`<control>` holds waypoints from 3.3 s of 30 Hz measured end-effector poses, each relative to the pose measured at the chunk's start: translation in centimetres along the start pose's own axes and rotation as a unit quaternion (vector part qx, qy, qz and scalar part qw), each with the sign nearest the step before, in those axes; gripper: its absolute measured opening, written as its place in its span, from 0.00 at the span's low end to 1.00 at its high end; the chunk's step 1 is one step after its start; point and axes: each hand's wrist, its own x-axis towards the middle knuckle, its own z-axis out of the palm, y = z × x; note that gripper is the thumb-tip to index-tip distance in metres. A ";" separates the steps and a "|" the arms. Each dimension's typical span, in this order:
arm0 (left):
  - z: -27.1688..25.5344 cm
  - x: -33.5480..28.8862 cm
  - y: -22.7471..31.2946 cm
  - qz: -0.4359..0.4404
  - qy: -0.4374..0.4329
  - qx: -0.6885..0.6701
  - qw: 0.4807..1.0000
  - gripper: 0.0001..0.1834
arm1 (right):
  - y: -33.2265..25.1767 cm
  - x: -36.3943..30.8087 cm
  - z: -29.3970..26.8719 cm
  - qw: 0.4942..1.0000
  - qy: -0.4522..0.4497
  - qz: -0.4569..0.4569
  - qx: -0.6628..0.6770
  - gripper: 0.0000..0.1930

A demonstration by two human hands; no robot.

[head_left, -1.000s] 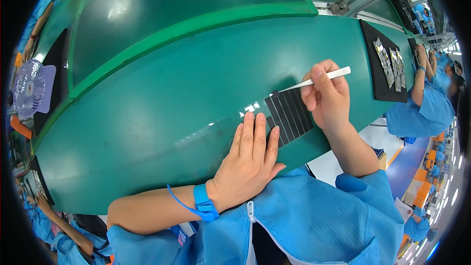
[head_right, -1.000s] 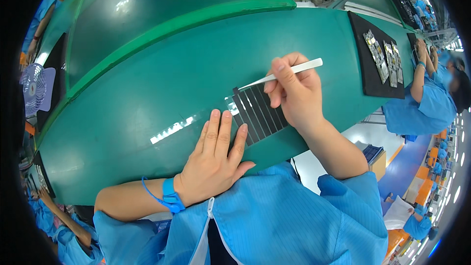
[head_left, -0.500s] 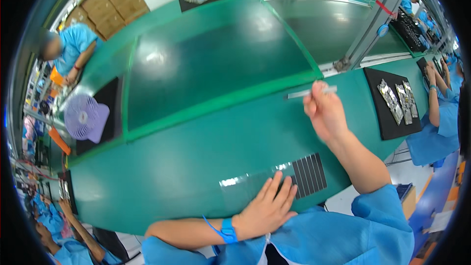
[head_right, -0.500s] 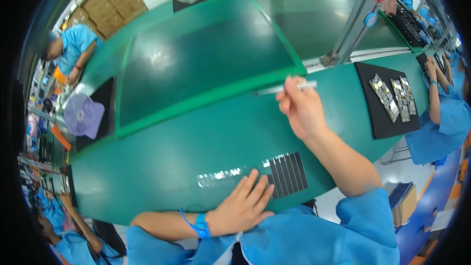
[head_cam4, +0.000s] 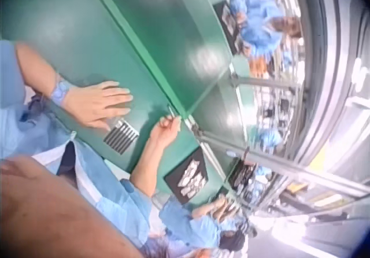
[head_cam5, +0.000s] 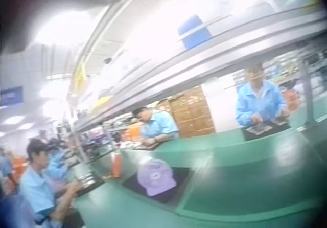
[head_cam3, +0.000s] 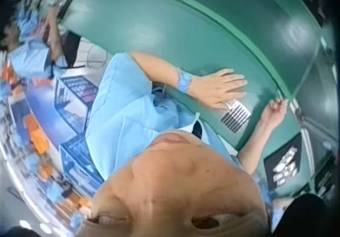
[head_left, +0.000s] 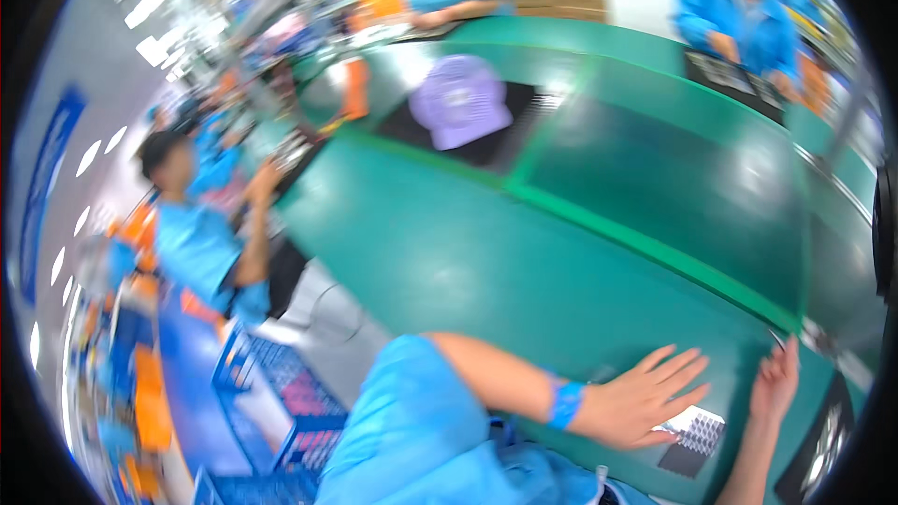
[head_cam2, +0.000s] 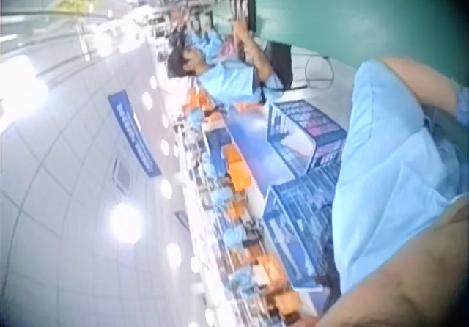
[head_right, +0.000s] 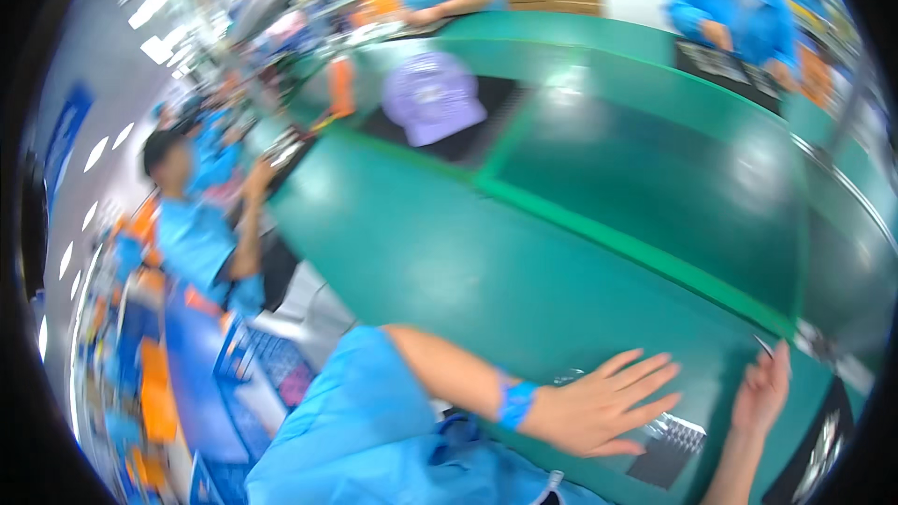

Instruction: The person uses tweezers to pick small rectangular pieces of tape from a sheet and places them onto specific areas of several circuit boards arranged on a black mat. The person repeatedly picks tape, aligns it, and presses it down on the boards.

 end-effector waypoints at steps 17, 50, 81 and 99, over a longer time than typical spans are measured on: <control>6.0 -1.6 -2.2 0.199 -0.084 -0.009 0.976 0.40 | 0.3 1.8 -0.8 0.996 0.004 -0.022 -0.090 0.09; -1.1 1.4 -2.5 -0.040 -0.055 0.079 0.995 0.31 | -2.2 -0.5 3.7 0.994 0.030 -0.055 -0.088 0.08; -10.6 5.6 -14.5 -0.354 0.087 0.206 0.908 0.35 | -2.0 0.6 4.1 0.995 -0.056 -0.087 -0.008 0.09; -8.8 1.1 -16.1 -0.462 0.129 -0.268 0.836 0.21 | -3.9 9.5 4.1 0.982 -0.180 0.011 0.053 0.05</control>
